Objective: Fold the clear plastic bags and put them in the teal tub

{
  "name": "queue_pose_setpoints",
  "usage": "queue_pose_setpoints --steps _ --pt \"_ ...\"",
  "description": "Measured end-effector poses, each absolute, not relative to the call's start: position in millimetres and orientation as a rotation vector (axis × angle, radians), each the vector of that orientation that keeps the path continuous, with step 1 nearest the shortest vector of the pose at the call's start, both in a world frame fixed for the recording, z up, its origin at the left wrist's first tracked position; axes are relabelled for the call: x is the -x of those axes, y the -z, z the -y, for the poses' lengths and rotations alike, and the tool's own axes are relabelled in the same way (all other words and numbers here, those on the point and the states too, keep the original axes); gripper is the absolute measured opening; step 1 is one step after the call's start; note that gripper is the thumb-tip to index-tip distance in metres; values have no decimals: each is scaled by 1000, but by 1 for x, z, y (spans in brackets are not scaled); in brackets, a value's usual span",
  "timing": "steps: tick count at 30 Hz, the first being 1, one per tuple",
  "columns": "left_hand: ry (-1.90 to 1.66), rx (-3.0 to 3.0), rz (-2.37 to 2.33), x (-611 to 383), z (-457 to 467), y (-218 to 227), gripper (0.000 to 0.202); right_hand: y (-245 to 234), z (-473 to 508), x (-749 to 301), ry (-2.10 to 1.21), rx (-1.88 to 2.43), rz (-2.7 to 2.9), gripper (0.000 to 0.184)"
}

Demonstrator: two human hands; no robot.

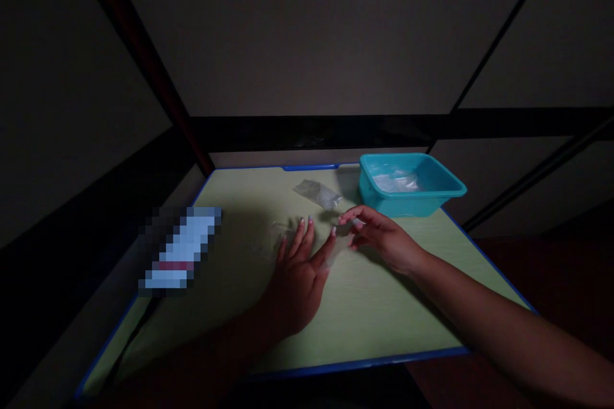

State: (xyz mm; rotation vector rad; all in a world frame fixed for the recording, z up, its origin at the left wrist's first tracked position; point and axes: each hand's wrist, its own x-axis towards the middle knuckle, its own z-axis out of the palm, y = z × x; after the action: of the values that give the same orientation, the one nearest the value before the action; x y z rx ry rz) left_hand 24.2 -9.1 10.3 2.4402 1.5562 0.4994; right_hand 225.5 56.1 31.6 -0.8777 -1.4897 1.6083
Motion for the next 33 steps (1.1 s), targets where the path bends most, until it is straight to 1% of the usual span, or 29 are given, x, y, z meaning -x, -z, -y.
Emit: queue_pose_setpoints --steps 1,4,5,6,7,11,12,14,17,20,22,25,28,30,33 --pt "-539 -2444 -1547 -24 10 -9 59 -30 -58 -227 -1606 913 1531 25" --pt "-595 -2483 -1476 -25 14 -10 60 -25 -61 -228 -1753 896 1718 57" --pt "-590 -2496 -1449 -25 15 -11 61 -23 -60 -227 -1806 864 1771 62" --pt "-580 -2504 -1426 -25 17 -12 61 -21 -59 -226 -1849 831 1811 64" --pt "-571 -2510 -1408 -25 18 -13 61 -20 -58 -225 -1883 808 1838 61" --pt "-589 -2499 -1352 -25 19 -13 59 -16 -57 -222 -1940 842 1894 37" --pt "-606 -2485 -1341 -25 18 -12 58 -15 -57 -222 -1924 871 1901 36" --pt "-663 -2429 -1336 -24 15 -11 53 -13 -58 -222 -1864 924 1906 39" --pt "-890 -2269 -1414 -20 6 -16 41 -11 -58 -218 -1820 992 1904 42" --pt "-1099 -2047 -1554 -11 -6 -26 29 -11 -57 -211 -1838 1042 1885 40" --pt "-1045 -1922 -1624 -3 -13 -35 23 -10 -55 -207 -1826 1055 1866 37" --pt "-893 -1817 -1694 8 -21 -43 20 -9 -53 -204 -1808 1038 1811 33" --pt "-798 -1862 -1695 18 -25 -45 16 -9 -52 -205 -1787 1021 1738 45" --pt "-741 -1904 -1739 22 -25 -45 14 -9 -51 -205 -1761 1035 1726 45" --pt "-609 -1946 -1876 25 -24 -46 37 -8 -50 -204 -1705 1032 1774 35"
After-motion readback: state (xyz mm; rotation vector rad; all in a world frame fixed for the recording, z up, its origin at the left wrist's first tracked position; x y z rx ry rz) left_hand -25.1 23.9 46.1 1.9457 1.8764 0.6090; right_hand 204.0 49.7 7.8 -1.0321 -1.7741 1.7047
